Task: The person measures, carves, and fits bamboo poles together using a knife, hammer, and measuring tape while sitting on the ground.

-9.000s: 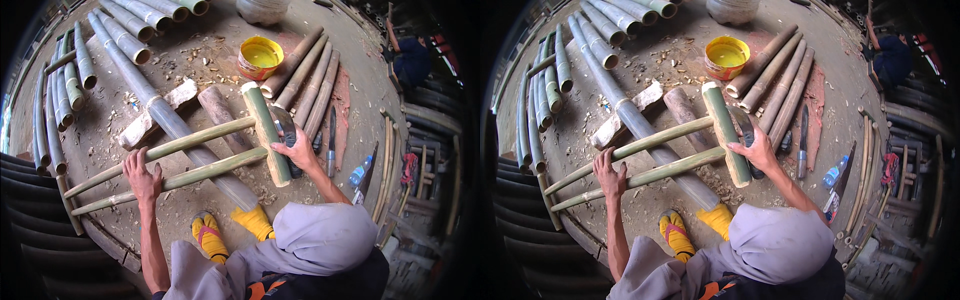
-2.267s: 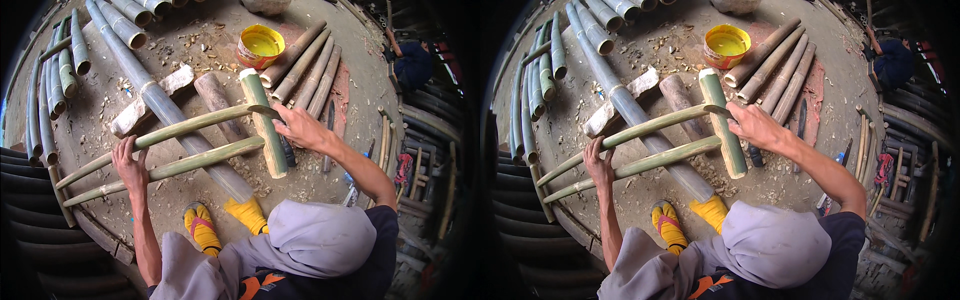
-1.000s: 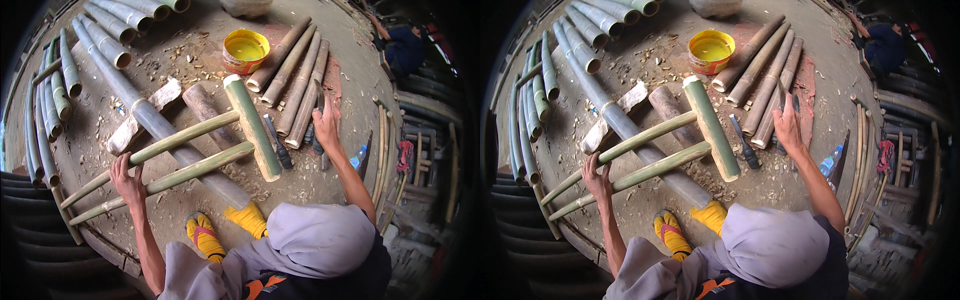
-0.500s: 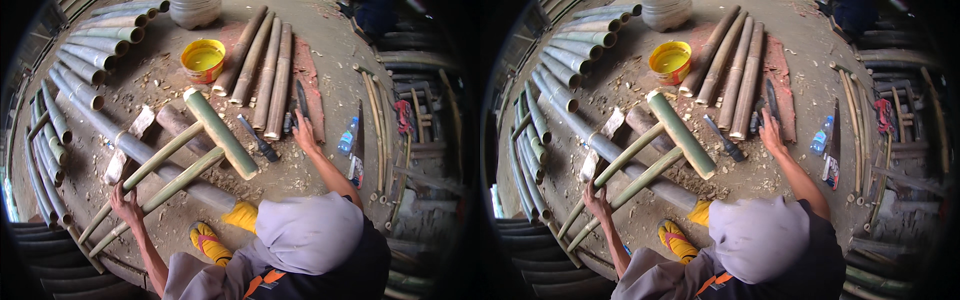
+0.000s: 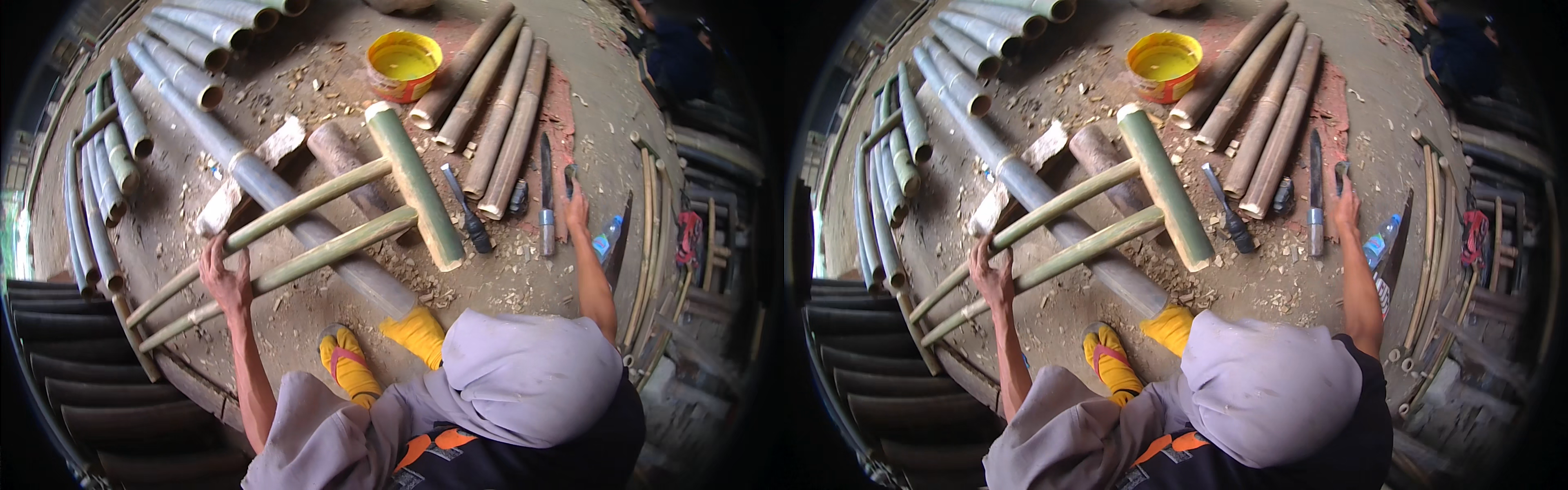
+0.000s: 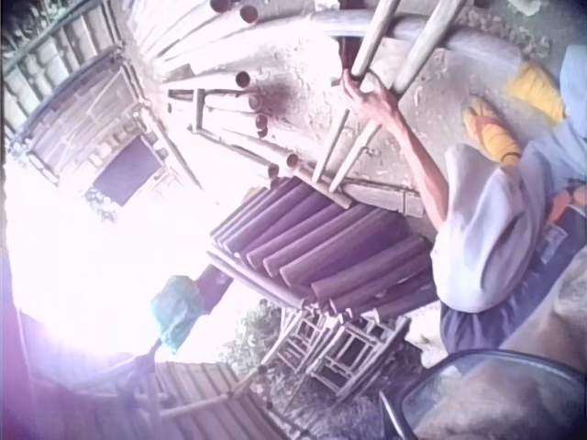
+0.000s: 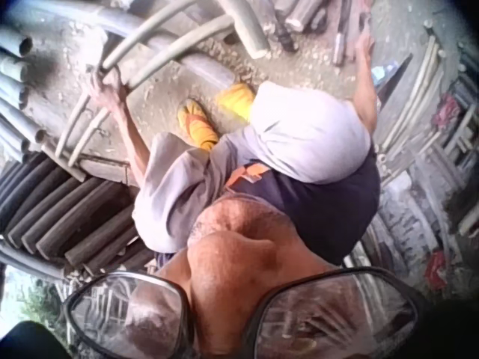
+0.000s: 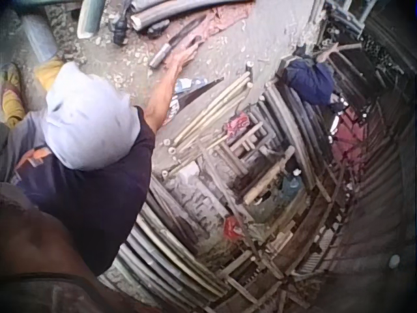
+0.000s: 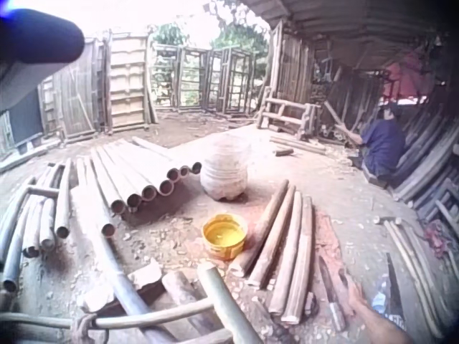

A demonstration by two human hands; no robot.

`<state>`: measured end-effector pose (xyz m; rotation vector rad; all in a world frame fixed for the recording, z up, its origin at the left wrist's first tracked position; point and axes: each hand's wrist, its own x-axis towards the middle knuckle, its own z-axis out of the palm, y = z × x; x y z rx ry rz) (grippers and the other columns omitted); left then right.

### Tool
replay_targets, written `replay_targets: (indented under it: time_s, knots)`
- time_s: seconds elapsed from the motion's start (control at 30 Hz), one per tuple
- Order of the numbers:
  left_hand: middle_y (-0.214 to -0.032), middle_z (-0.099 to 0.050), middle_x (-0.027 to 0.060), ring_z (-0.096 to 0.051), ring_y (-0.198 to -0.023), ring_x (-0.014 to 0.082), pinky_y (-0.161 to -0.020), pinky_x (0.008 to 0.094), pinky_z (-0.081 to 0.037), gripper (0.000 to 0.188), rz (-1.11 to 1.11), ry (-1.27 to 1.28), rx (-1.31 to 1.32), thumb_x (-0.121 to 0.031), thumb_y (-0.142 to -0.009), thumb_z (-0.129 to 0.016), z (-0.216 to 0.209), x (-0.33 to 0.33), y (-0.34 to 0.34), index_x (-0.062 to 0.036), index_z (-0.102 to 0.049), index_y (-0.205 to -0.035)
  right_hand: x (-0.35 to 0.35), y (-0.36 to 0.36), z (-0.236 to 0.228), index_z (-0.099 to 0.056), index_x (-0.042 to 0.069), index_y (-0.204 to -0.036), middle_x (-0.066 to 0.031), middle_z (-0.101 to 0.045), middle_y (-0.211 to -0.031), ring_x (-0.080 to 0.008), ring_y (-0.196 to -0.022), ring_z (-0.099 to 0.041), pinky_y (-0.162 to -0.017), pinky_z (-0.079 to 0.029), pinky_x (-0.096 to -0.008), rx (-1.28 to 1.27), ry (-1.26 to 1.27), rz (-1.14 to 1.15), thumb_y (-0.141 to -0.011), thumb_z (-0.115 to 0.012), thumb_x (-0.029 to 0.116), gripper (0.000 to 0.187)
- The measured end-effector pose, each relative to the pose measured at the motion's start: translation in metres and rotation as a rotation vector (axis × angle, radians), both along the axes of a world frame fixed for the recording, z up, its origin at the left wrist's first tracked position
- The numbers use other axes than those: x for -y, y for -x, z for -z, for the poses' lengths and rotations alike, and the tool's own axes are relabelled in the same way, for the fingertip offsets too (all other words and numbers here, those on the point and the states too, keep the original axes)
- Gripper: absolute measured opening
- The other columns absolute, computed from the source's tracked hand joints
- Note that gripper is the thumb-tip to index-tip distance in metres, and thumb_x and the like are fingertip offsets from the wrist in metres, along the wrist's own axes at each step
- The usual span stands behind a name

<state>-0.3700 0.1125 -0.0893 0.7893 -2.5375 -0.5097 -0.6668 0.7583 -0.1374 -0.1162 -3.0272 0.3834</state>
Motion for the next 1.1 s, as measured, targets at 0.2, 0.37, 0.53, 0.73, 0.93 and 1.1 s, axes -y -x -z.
replay_targets:
  time_s: [0.2,0.37,0.53,0.73,0.93,1.1]
  knots:
    - [-0.107,-0.055,0.0117,-0.050,-0.107,0.0279,-0.096,0.0395,-0.038,0.037,-0.228,0.118,-0.394,-0.001,-0.071,-0.066,-0.006,-0.015,-0.035,-0.0046,-0.060,-0.107,-0.058,0.024,0.040,-0.042,0.003,-0.136,-0.0204,-0.051,-0.131,-0.0336,-0.122,-0.048,-0.103,-0.036,-0.0387,0.138,0.063,-0.204,-0.075,-0.070,0.022,0.069]
    - [-0.100,-0.050,0.0103,-0.050,-0.096,0.0242,-0.082,0.0402,-0.042,0.040,-0.796,-0.303,-0.629,-0.016,-0.075,-0.072,0.018,-0.015,-0.084,-0.0060,-0.049,-0.106,-0.085,0.037,0.038,-0.048,0.006,-0.132,-0.0158,-0.058,-0.118,-0.0288,-0.102,-0.058,-0.085,-0.048,-0.0367,0.048,-0.147,-0.095,-0.080,-0.069,0.032,0.061]
    - [-0.099,-0.055,0.0075,-0.057,-0.089,0.0266,-0.085,0.0439,-0.048,0.054,-0.820,-1.491,-1.226,-0.043,-0.081,-0.068,0.040,0.005,-0.128,-0.0054,-0.048,-0.113,0.104,0.013,-0.030,-0.049,0.011,-0.131,-0.0062,-0.058,-0.106,-0.0136,-0.081,-0.059,-0.062,-0.049,-0.0240,0.267,0.534,-0.165,-0.091,-0.059,0.031,0.045]
    - [-0.084,-0.061,0.0077,-0.059,-0.080,0.0261,-0.087,0.0432,-0.048,0.038,-0.472,-1.710,-1.697,-0.041,-0.089,-0.056,0.040,0.032,-0.087,-0.0033,-0.059,-0.097,0.269,-0.095,-0.112,-0.034,0.011,-0.141,-0.0089,-0.055,-0.112,-0.0173,-0.091,-0.059,-0.072,-0.051,-0.0305,0.780,1.053,-0.315,-0.092,-0.056,0.040,0.062]
    - [-0.071,-0.053,0.0046,-0.053,-0.068,0.0203,-0.072,0.0374,-0.048,0.030,-0.460,-1.712,-1.762,-0.035,-0.090,-0.055,0.048,0.040,-0.090,-0.0057,-0.054,-0.086,0.292,-0.126,-0.114,-0.039,0.006,-0.125,-0.0139,-0.056,-0.082,-0.0215,-0.057,-0.060,-0.045,-0.053,-0.0342,0.942,1.234,-0.172,-0.085,-0.064,0.037,0.056]
    - [-0.069,-0.050,0.0021,-0.050,-0.062,0.0160,-0.062,0.0316,-0.048,0.021,-0.547,-1.630,-1.789,-0.027,-0.088,-0.060,0.045,0.061,-0.104,-0.0093,-0.051,-0.081,0.299,-0.138,-0.113,-0.039,0.005,-0.123,-0.0119,-0.054,-0.075,-0.0199,-0.054,-0.058,-0.042,-0.052,-0.0327,0.921,1.203,-0.113,-0.077,-0.066,0.022,0.056]
